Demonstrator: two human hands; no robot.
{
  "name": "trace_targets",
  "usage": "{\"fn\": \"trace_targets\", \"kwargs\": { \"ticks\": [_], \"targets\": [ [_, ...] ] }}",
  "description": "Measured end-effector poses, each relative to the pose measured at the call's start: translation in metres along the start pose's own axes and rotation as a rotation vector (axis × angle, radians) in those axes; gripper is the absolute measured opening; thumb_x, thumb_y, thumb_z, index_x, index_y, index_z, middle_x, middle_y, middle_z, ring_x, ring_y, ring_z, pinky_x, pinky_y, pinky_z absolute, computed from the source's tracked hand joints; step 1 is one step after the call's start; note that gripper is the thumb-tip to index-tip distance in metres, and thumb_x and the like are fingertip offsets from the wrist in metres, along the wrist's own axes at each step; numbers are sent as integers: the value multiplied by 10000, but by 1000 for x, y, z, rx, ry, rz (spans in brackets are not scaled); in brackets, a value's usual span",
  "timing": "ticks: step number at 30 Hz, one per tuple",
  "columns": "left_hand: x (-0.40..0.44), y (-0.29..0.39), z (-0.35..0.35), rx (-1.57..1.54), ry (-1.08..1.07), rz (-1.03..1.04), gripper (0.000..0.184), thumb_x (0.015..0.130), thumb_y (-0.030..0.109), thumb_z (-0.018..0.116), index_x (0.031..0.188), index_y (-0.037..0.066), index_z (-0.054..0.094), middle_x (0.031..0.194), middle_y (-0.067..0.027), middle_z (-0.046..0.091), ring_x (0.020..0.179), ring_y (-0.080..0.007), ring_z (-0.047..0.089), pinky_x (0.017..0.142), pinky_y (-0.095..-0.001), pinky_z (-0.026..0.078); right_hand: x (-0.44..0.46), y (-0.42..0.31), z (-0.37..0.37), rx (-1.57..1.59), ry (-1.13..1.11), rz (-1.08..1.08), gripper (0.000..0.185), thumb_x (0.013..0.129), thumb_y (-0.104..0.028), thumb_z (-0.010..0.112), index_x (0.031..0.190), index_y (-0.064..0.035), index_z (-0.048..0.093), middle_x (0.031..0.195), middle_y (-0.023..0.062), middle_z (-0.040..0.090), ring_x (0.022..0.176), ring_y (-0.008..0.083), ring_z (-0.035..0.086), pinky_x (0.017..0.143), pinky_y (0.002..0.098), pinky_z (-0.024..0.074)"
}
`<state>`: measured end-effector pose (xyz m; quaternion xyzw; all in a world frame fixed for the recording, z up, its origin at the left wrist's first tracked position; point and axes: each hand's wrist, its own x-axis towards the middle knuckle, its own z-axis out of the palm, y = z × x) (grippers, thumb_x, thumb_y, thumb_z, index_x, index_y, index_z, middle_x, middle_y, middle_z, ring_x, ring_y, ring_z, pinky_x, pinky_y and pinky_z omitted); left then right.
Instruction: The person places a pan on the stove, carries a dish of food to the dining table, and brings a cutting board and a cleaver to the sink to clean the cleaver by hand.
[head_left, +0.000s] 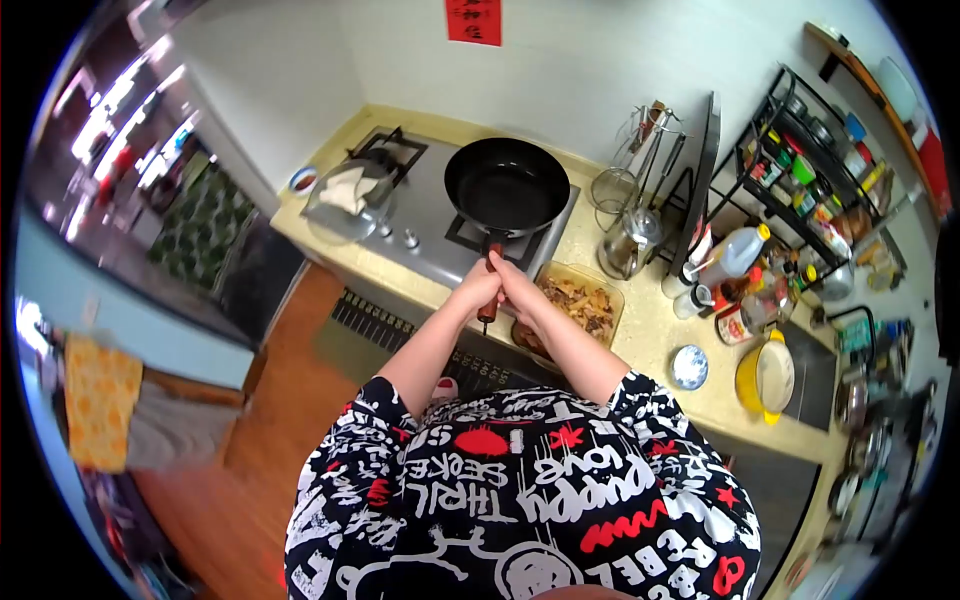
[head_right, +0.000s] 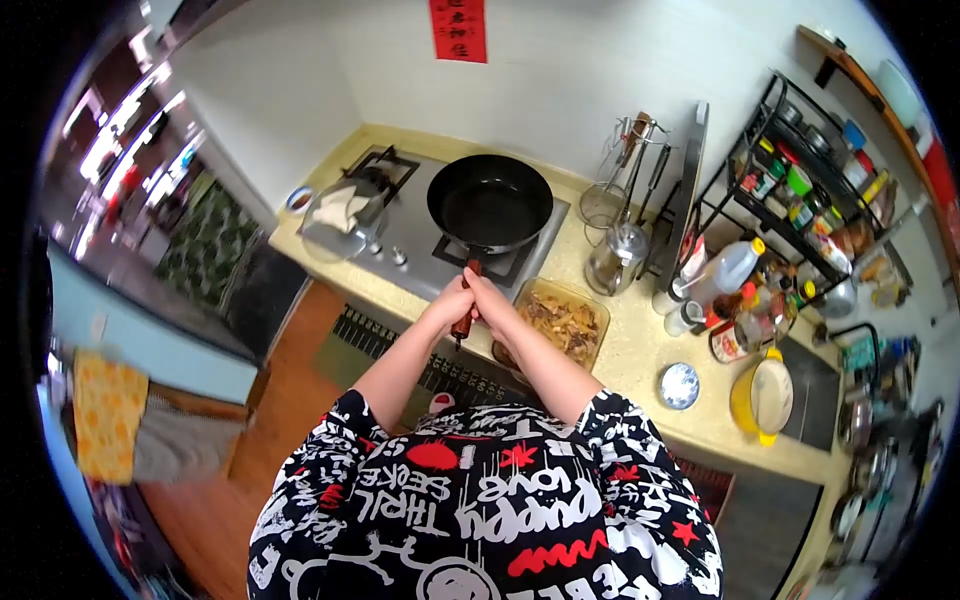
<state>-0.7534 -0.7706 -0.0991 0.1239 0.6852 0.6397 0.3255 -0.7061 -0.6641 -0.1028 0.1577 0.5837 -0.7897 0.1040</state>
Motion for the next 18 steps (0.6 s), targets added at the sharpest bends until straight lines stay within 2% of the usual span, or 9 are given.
{"fn": "trace_targets", "kwargs": {
  "ticks": [5,8,9,12,13,14,16,17,18],
  "targets": [
    [42,-4,-39,-13,-218,-51,155,905,37,491,905,-10,638,689,-58,607,545,-144,556,498,-296,431,44,10,18,68,227,9,446,1046,-525,443,963,-98,541,689,-19,492,528,92,404,479,263,310],
    [48,-8,-49,-143,-233,-67,135,921,65,520,902,-2,636,690,-52,602,548,-144,557,501,-291,435,55,11,33,38,371,11,459,1041,-536,444,959,-94,536,699,-17,504,524,93,414,477,260,313],
    [46,-12,-50,-152,-199,-74,135,934,105,553,899,5,638,704,-55,610,576,-141,574,507,-285,439,57,13,35,34,382,21,493,1033,-556,452,1015,-77,569,770,6,566,590,107,465,507,275,341],
    [42,-25,-55,-158,-190,-51,168,946,145,566,922,-4,638,742,-65,633,609,-150,603,520,-292,453,54,17,43,1,443,109,568,1026,-589,439,1142,-58,604,893,33,625,706,122,519,563,284,387],
    [51,-40,-59,-99,-234,-7,257,957,229,588,960,-24,628,801,-96,661,678,-187,649,573,-323,497,57,21,38,-52,415,176,638,1027,-613,405,1254,-49,601,1028,59,651,838,150,559,648,288,429],
    [61,-54,-62,99,-195,-36,443,984,383,522,1097,-39,595,979,-207,695,894,-311,699,770,-413,543,59,28,37,-30,462,120,687,1029,-647,358,1265,-48,598,1059,75,650,869,172,576,704,285,453],
    [74,-63,-81,552,-192,87,600,1029,507,388,1216,-44,535,986,-204,648,832,-302,645,758,-417,518,59,29,51,177,511,3,718,1023,-678,333,1265,-51,587,1077,93,648,902,196,591,763,305,475],
    [89,-66,-95,661,-401,-25,707,1025,567,285,1277,-56,504,1173,-292,632,1027,-369,650,873,-421,503,52,26,54,242,443,102,736,1017,-699,314,1266,-56,570,1074,100,638,912,190,602,807,314,490],
    [67,-27,-109,697,-419,-88,683,1025,580,316,1272,-27,508,1264,-292,599,1075,-386,643,884,-431,509,48,31,51,214,342,118,726,1009,-697,352,1307,-56,520,1089,99,619,888,189,625,773,331,521]
  ]
}}
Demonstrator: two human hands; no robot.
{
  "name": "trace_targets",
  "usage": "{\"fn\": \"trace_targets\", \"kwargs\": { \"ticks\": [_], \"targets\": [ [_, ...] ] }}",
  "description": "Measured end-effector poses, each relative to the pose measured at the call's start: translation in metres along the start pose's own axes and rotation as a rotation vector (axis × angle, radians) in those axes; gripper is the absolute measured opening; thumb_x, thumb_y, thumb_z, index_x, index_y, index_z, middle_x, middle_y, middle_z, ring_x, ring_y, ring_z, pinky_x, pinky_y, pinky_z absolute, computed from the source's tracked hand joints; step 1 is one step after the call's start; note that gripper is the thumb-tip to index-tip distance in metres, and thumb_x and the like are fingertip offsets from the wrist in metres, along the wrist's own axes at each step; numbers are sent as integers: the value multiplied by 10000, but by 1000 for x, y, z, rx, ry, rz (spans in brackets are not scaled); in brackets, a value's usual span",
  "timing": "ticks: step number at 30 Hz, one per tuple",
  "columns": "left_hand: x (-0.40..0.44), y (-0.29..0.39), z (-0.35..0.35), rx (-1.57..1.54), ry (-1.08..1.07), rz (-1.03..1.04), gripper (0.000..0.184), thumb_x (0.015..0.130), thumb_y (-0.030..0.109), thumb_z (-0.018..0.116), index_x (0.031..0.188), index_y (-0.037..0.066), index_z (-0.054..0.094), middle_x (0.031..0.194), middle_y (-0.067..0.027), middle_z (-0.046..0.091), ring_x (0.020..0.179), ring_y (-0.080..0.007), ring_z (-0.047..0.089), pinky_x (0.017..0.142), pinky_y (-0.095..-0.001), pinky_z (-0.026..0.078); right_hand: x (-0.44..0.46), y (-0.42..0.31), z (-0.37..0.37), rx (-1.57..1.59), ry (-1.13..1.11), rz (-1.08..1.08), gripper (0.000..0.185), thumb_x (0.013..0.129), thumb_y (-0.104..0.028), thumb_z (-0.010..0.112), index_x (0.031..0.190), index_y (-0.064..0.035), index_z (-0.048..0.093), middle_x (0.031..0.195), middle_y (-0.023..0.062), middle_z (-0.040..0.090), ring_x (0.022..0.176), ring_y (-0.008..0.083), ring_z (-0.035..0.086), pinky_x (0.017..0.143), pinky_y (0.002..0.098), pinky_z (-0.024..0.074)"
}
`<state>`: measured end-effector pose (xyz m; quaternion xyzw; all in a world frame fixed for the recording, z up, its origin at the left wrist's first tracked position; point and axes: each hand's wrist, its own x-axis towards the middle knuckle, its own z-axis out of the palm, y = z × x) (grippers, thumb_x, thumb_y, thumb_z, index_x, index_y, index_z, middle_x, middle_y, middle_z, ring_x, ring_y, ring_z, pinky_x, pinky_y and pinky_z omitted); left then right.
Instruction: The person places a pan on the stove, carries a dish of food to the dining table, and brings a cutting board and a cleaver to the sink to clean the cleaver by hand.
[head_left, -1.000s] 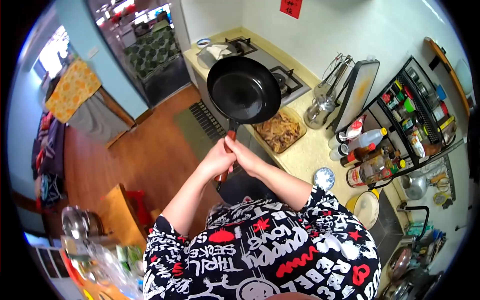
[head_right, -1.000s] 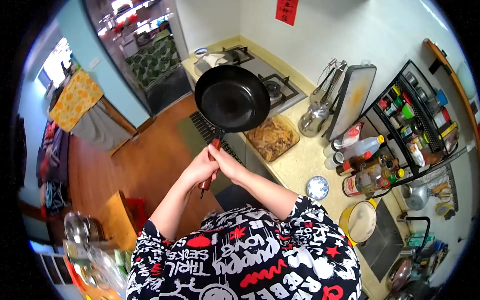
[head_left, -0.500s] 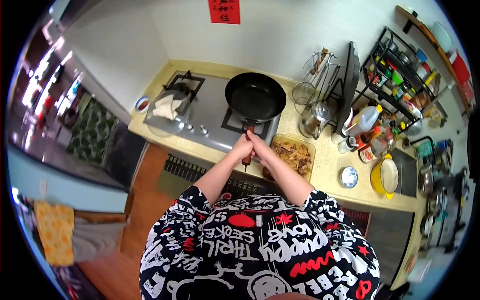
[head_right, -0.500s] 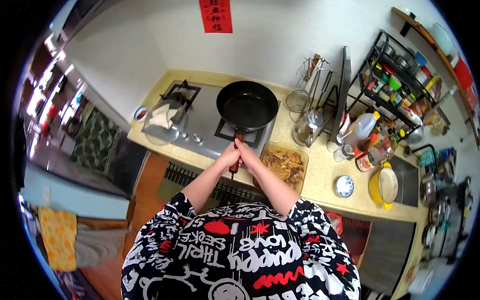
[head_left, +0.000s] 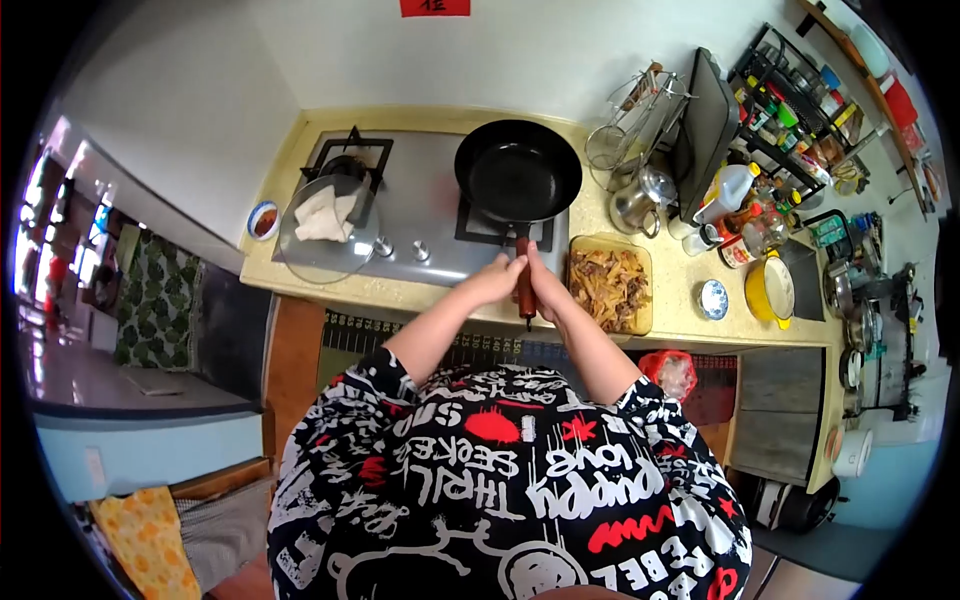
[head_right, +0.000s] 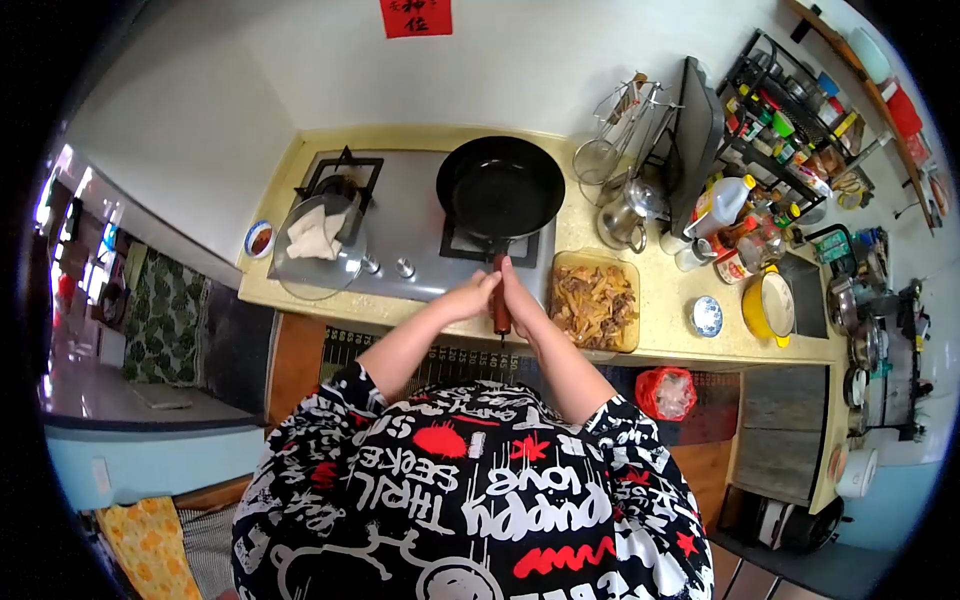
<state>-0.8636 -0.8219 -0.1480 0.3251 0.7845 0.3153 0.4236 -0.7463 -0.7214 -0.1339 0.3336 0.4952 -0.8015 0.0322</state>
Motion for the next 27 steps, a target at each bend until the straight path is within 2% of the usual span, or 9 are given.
{"fn": "trace_targets", "kwargs": {
  "ticks": [2,3,5,7,8,11,16,20,27],
  "targets": [
    [-48,13,-42,345,131,53,595,1007,552,441,1249,13,515,1223,-262,585,1029,-411,637,875,-475,514,-23,6,20,-21,146,-69,702,999,-683,410,1357,-81,457,1098,100,598,849,191,646,686,343,542],
    [-46,-13,-46,496,340,102,542,986,515,510,1227,29,520,1183,-233,576,988,-408,638,865,-478,521,-21,17,16,-15,143,-53,694,990,-666,457,1407,-114,394,1117,113,591,849,201,667,635,356,554],
    [-46,-44,-64,774,620,115,472,931,435,650,1198,69,520,1117,-172,560,945,-380,652,827,-458,546,-43,23,27,-35,157,-84,579,998,-494,578,1395,-125,375,1108,122,602,774,195,672,569,302,541],
    [-35,-66,-87,912,612,82,485,935,463,638,1199,75,517,1113,-161,553,933,-366,656,798,-449,553,-50,29,31,-10,187,-92,487,983,-299,646,1347,-118,380,1015,101,621,637,163,617,467,241,477],
    [-28,-78,-95,985,591,72,491,937,477,632,1200,79,516,1111,-155,550,927,-359,657,784,-444,557,-43,35,24,-57,179,-117,408,981,-274,634,1270,-109,397,881,61,589,549,120,521,422,250,415],
    [-10,-93,-115,1054,404,20,488,956,506,593,1207,96,514,1132,-170,608,968,-345,678,766,-442,562,-46,32,30,-13,219,-92,325,978,-228,615,1211,-131,410,766,9,472,464,68,348,396,247,283],
    [37,-136,-120,1133,228,142,497,984,539,528,1156,72,526,1003,-163,709,965,-328,702,787,-429,562,-53,22,34,-117,239,-35,344,978,-250,617,1220,-126,406,766,20,483,452,80,357,394,256,289],
    [37,-137,-110,1095,324,99,468,979,531,550,1063,71,523,866,-135,725,799,-294,732,661,-403,581,-54,21,44,-171,278,-49,354,984,-291,615,1191,-81,419,715,33,499,426,93,391,365,268,306],
    [51,-135,-98,979,384,-81,536,951,605,559,1054,80,530,897,-124,755,826,-274,758,675,-367,594,-51,23,60,-199,312,-72,385,987,-325,604,1181,-46,423,634,30,487,386,110,387,355,279,325]
  ]
}}
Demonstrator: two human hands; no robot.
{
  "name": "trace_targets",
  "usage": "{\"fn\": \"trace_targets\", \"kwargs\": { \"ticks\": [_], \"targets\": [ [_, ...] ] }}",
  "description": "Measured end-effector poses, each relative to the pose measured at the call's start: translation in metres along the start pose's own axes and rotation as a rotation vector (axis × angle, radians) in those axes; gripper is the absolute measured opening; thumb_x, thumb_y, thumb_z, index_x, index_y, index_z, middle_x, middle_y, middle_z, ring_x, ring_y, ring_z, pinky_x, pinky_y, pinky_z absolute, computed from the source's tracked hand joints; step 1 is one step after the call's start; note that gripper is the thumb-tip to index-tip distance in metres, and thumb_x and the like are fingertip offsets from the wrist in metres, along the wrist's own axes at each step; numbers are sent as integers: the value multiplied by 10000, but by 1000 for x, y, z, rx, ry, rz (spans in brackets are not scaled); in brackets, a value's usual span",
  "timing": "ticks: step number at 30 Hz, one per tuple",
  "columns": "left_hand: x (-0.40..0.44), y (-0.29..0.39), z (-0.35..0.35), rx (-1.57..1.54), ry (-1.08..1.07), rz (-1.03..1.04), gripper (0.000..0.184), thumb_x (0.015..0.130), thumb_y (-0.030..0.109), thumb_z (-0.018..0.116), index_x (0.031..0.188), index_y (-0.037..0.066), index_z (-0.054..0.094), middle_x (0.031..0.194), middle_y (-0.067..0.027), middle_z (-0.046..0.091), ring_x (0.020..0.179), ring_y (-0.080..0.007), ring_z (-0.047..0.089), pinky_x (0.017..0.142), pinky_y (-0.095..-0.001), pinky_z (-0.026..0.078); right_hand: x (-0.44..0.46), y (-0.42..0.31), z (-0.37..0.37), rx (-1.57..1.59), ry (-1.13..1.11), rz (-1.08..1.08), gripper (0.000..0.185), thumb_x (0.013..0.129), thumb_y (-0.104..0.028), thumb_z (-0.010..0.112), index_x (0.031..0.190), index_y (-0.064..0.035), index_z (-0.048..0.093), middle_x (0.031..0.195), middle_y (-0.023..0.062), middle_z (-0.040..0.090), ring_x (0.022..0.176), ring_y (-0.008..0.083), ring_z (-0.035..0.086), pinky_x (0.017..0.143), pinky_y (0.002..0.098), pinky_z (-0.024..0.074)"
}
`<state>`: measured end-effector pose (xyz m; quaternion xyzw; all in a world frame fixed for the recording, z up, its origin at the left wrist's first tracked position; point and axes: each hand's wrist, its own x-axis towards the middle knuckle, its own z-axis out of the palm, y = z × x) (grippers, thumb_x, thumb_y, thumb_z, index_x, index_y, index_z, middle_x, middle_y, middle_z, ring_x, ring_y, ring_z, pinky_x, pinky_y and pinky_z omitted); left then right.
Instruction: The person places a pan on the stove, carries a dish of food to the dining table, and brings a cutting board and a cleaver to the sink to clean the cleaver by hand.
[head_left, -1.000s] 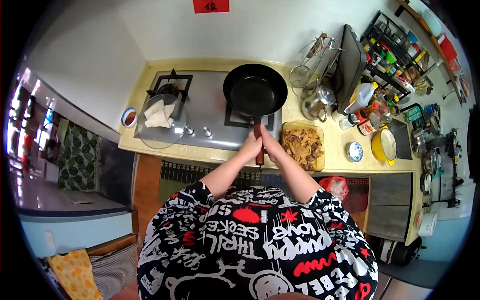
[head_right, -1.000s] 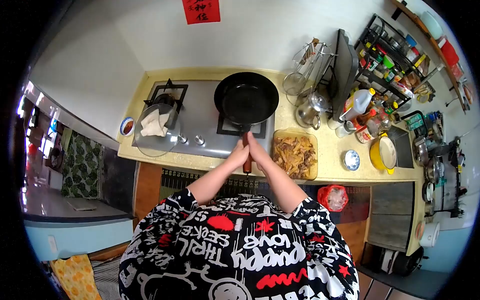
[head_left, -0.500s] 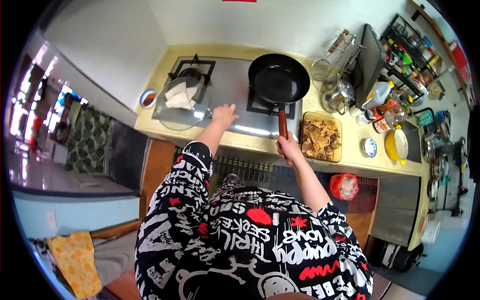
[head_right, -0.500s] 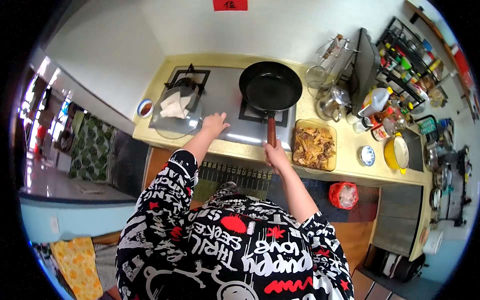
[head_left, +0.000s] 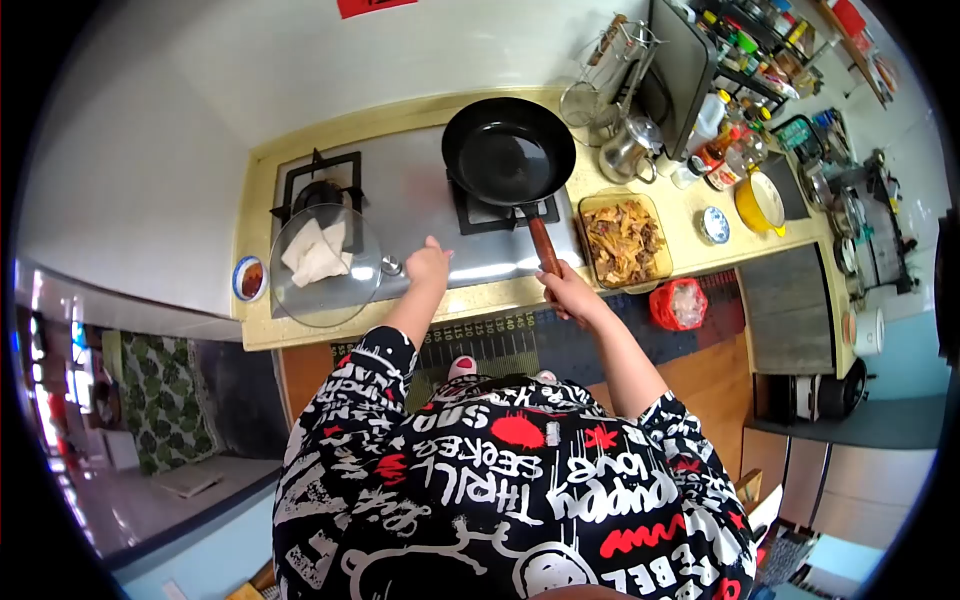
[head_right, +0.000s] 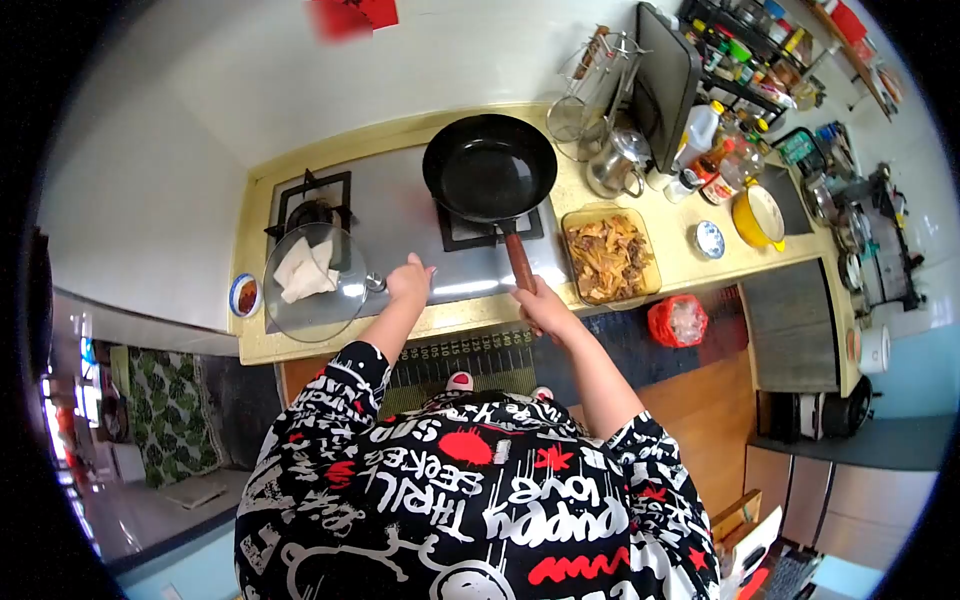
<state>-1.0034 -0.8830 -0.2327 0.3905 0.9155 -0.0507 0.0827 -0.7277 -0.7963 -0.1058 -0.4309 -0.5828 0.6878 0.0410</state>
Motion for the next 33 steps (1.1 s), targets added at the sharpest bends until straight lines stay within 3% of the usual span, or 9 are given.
{"fn": "trace_targets", "kwargs": {
  "ticks": [8,11,17,21,29,31,33],
  "targets": [
    [10,3,-15,29,-133,-108,822,857,779,526,1177,31,643,997,-124,765,895,-248,762,707,-348,598,-9,-13,7,-63,25,33,423,984,-358,611,1199,-42,430,610,13,472,423,99,409,373,269,336],
    [16,3,-8,64,-127,-87,873,836,818,502,1143,27,711,1017,-110,766,904,-243,762,698,-348,599,-8,-15,10,-92,35,65,413,994,-351,592,1242,-65,425,638,22,499,434,95,406,390,266,342],
    [11,0,-22,82,-187,-12,830,854,823,462,993,72,788,1028,-89,768,903,-238,760,671,-341,592,-1,-5,1,-143,36,17,441,967,-370,616,1194,-36,440,660,70,541,450,131,483,376,276,376],
    [12,1,-23,62,-210,-37,777,820,810,550,1015,94,783,1084,-68,761,990,-197,743,748,-307,583,-1,-6,2,-176,38,60,471,997,-351,587,1324,-66,404,678,65,534,440,104,417,398,264,349],
    [11,-1,-33,77,-250,20,784,826,812,538,1050,101,781,1069,-61,765,998,-207,741,746,-316,578,-4,-10,3,-164,22,52,445,980,-328,595,1286,-59,416,672,58,527,440,105,421,392,266,349],
    [11,-4,-35,87,-250,55,813,867,816,451,1063,99,781,1087,-72,761,995,-234,742,746,-331,580,-4,-10,2,-152,14,32,426,959,-332,610,1227,-59,423,655,47,519,442,113,443,382,269,355],
    [10,-6,-39,125,-266,108,849,884,826,401,1082,91,777,1099,-80,759,1004,-252,740,757,-340,580,-5,-7,3,-141,3,34,477,971,-359,609,1274,-51,407,646,33,507,440,109,434,385,265,351]
  ]
}}
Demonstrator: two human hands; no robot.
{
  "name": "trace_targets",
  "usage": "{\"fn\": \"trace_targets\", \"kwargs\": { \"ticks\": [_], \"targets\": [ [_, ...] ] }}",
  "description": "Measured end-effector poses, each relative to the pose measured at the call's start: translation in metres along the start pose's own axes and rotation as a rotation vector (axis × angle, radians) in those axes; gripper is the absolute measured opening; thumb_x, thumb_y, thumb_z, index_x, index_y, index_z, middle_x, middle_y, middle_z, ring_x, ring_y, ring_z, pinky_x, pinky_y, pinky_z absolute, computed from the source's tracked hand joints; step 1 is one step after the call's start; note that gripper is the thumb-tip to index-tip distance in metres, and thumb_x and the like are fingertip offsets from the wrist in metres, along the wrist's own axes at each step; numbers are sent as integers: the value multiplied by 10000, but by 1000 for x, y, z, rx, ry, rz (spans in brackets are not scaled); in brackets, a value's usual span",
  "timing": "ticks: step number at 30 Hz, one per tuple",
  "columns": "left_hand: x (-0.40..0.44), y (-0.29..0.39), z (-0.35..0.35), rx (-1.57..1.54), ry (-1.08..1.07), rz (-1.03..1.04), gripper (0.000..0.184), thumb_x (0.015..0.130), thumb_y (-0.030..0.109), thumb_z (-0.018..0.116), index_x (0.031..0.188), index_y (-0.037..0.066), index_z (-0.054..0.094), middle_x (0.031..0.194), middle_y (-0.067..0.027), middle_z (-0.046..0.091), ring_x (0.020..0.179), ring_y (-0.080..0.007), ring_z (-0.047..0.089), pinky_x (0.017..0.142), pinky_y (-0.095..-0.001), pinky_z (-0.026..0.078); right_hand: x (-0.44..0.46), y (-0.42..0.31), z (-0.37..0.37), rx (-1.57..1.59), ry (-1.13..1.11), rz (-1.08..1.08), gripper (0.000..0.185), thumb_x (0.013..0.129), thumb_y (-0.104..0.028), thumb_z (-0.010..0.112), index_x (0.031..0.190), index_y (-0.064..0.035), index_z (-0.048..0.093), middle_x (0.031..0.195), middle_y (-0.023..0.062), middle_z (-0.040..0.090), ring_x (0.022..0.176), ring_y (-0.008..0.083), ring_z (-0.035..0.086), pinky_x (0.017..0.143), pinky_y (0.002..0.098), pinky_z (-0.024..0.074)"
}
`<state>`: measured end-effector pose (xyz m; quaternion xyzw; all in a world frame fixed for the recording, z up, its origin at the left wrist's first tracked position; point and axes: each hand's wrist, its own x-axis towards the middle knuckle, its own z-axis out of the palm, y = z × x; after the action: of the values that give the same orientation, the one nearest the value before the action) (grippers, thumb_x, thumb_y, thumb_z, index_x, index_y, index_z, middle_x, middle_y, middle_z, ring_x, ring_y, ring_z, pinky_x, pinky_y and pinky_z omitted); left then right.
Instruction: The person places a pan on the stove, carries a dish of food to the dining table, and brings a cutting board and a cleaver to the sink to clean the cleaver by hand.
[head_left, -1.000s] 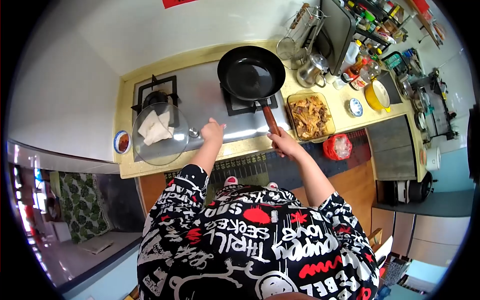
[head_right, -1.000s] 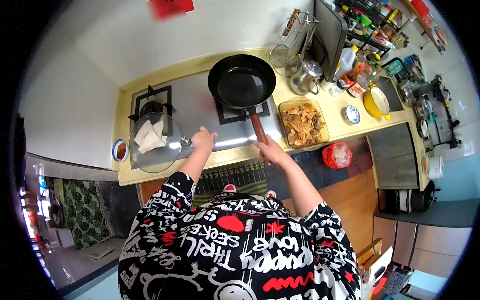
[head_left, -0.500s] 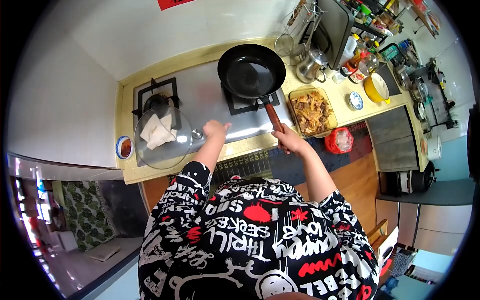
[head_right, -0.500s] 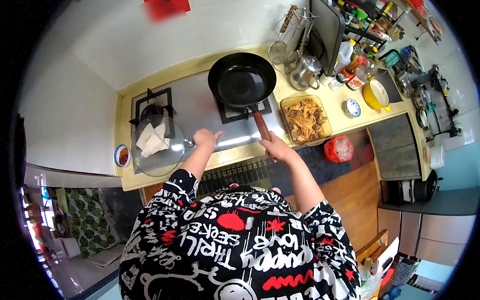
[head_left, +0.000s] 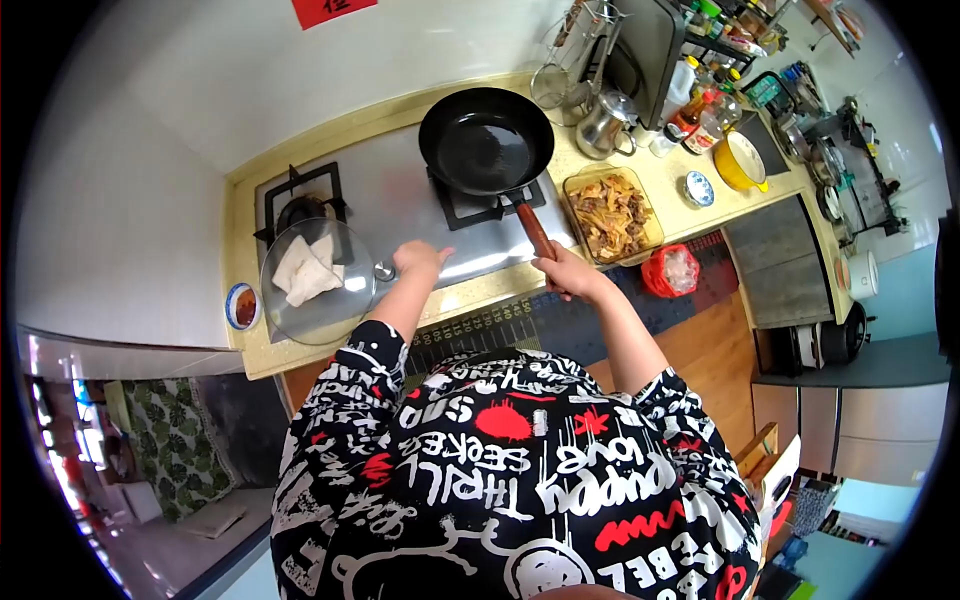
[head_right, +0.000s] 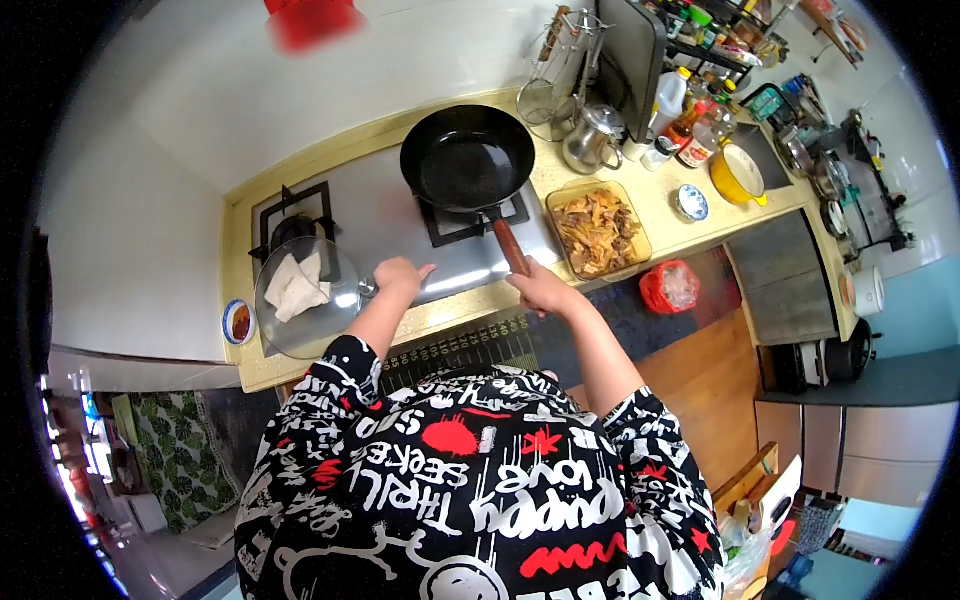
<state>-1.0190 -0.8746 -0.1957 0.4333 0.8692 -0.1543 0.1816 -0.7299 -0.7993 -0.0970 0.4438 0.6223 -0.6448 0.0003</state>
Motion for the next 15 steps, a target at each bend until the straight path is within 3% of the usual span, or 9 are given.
{"fn": "trace_targets", "kwargs": {
  "ticks": [2,3,4,6,7,10,12,14,15],
  "targets": [
    [-6,-4,-16,68,-22,60,884,877,841,388,1107,76,767,1106,-85,757,1026,-261,734,778,-341,577,1,1,-1,5,-4,-15,519,979,-394,614,1299,-46,400,637,26,498,433,111,429,387,264,353],
    [-10,-6,-25,81,-24,50,917,863,861,378,1063,55,766,1091,-101,757,1045,-270,727,810,-357,572,-1,-2,-4,-30,-37,4,636,990,-518,578,1359,-40,375,672,25,498,463,110,445,403,254,396],
    [-13,-7,-35,64,-4,26,908,867,855,381,1033,47,761,1087,-108,756,1049,-278,724,815,-362,571,-6,-7,-8,-65,-58,24,850,978,-668,476,1510,-40,262,852,95,607,542,117,540,506,280,513],
    [-23,-15,-51,35,24,-34,895,876,844,389,973,32,753,1080,-123,754,1057,-294,719,826,-372,568,-18,-9,-20,154,-109,113,969,967,-744,368,1612,-78,87,1248,220,610,747,194,675,659,331,585],
    [-33,-21,-55,-11,78,-4,855,889,818,412,940,31,742,1049,-136,754,1015,-302,723,807,-375,564,-14,6,-32,42,-52,10,965,970,-750,342,1629,-116,35,1539,245,416,1096,309,671,921,387,551],
    [-76,-32,-62,-182,119,123,750,925,735,480,879,24,714,954,-176,746,917,-326,723,769,-402,550,-42,39,-74,-217,-121,-201,786,1024,-622,411,1587,-87,293,1593,190,375,1419,279,434,1184,362,301],
    [-109,-28,-57,-360,-34,245,682,943,672,519,890,16,703,886,-202,730,889,-344,710,771,-444,539,-64,69,-112,-143,-353,-145,546,1030,-435,564,1429,-63,563,1431,158,582,1350,222,519,1125,335,395],
    [-123,-20,-12,-593,-150,316,602,961,588,563,849,8,677,744,-186,693,711,-294,683,670,-426,527,-75,115,-155,67,-528,75,483,1017,-405,599,1363,-69,632,1359,145,637,1264,199,597,1107,329,424],
    [-144,-2,-15,-703,-290,234,558,973,529,587,833,-7,657,691,-140,664,579,-239,645,580,-381,513,-72,155,-175,170,-426,159,413,1021,-322,593,1323,-46,654,1322,147,659,1238,218,620,1092,346,448]
  ]
}}
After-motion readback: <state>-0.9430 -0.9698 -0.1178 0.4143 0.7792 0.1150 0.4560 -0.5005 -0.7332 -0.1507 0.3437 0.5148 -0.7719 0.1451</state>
